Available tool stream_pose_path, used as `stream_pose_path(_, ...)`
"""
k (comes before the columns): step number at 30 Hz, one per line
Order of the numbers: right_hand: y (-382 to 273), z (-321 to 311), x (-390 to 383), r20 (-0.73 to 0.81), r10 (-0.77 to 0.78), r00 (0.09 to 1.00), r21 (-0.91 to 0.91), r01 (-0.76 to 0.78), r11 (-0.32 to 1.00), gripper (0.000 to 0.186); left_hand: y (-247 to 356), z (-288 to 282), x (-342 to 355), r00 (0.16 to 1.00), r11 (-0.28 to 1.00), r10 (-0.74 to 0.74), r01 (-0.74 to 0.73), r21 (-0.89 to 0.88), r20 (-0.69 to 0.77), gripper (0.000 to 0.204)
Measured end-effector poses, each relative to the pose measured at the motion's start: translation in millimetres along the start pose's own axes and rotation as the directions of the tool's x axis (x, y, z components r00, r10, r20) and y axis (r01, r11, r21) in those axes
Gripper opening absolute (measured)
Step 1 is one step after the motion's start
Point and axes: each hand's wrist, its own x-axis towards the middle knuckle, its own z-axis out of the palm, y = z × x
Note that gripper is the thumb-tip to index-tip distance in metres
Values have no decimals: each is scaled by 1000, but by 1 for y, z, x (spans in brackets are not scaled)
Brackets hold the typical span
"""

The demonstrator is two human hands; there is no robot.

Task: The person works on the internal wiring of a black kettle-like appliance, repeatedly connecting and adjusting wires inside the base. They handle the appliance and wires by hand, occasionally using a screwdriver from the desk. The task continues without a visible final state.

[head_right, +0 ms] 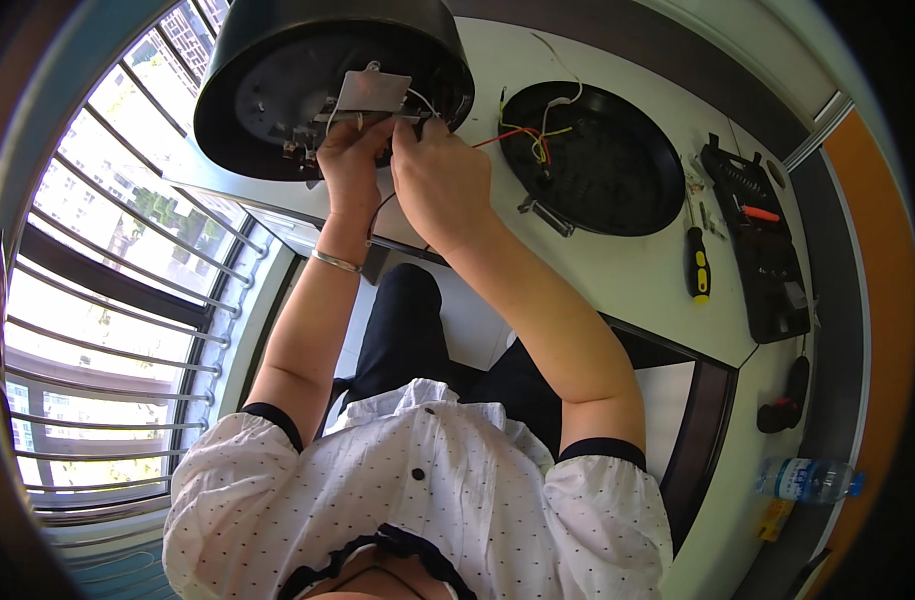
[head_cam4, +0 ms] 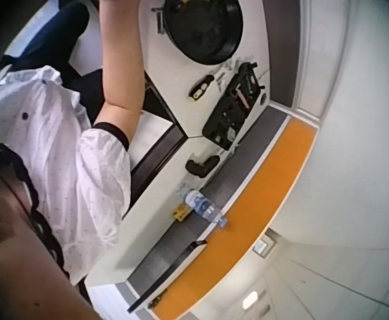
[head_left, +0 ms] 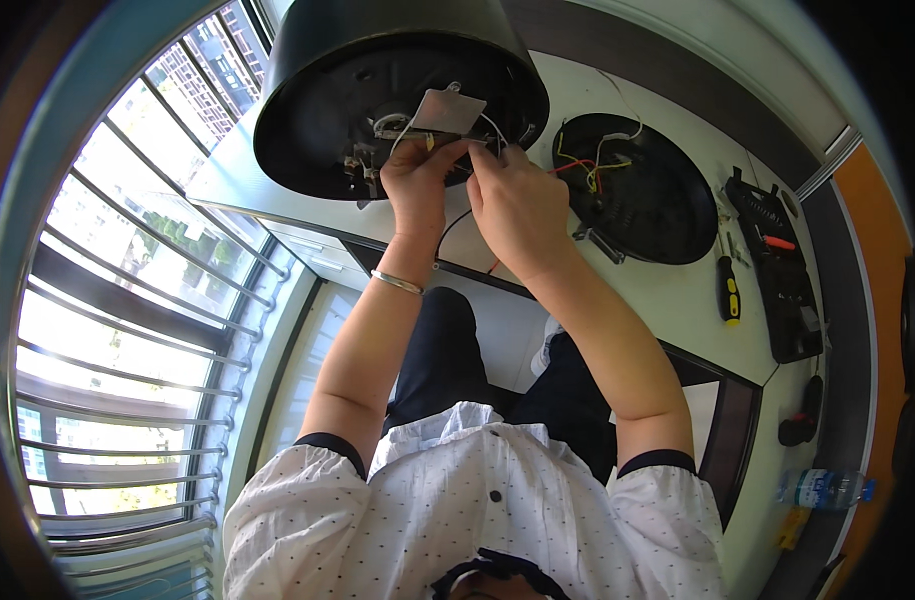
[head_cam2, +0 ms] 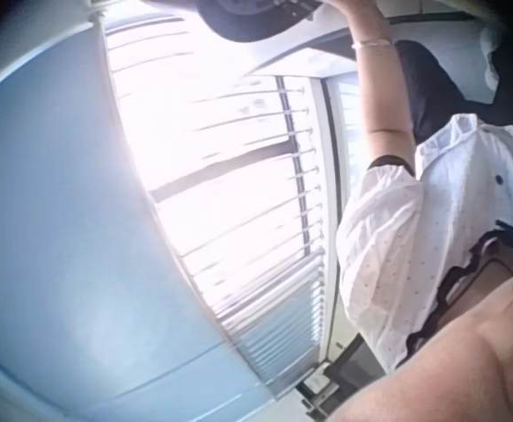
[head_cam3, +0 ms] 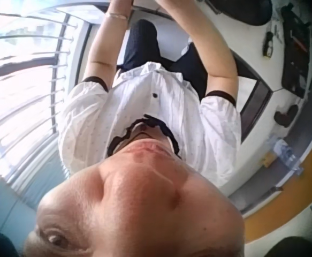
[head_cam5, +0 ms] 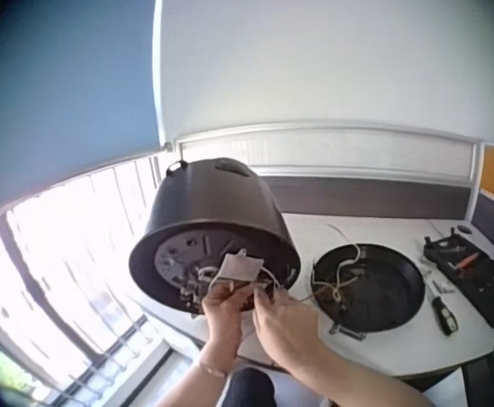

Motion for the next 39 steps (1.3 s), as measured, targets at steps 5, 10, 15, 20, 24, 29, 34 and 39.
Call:
stream_pose_path(5, 1, -6, -15, 61, -71, 996, 144, 62, 988, 27, -4, -2, 2, 998, 998, 44, -42, -47, 40, 12)
stream_pose_path(10, 11, -11, -27, 151, -177, 973, 143, 155, 977, 19, -2, 1, 0, 999, 998, 49, -50, 38, 9, 13)
stream_pose_path(15, 23, -2, -19, 124, -203, 971, 108, 191, 976, 11, -2, 2, 1, 999, 998, 53, -53, -18, 3, 15)
stream_pose_path(20, 21, -14, -20, 168, -244, 955, 167, 216, 962, 6, -4, 1, 2, 999, 999, 46, -46, -15, 6, 16)
stream_pose_path(24, 30, -5, -25, 206, -328, 922, 147, 302, 942, 5, -4, 3, 1, 998, 998, 57, -58, -12, -16, 16)
stream_pose_path(29, 30, -3, -14, 54, -140, 989, 108, 133, 985, 3, -7, 0, 2, 998, 997, 59, -59, -52, -14, 15)
stream_pose_path(34, 32, -3, -3, 153, -7, 988, -12, 9, 1000, 6, -1, 3, -1, 999, 999, 46, -46, -20, -13, 14)
stream_pose_path(39, 20, -11, 14, 242, 96, 966, -116, -69, 991, 12, -5, 0, 1, 999, 999, 52, -52, 1, -14, 14)
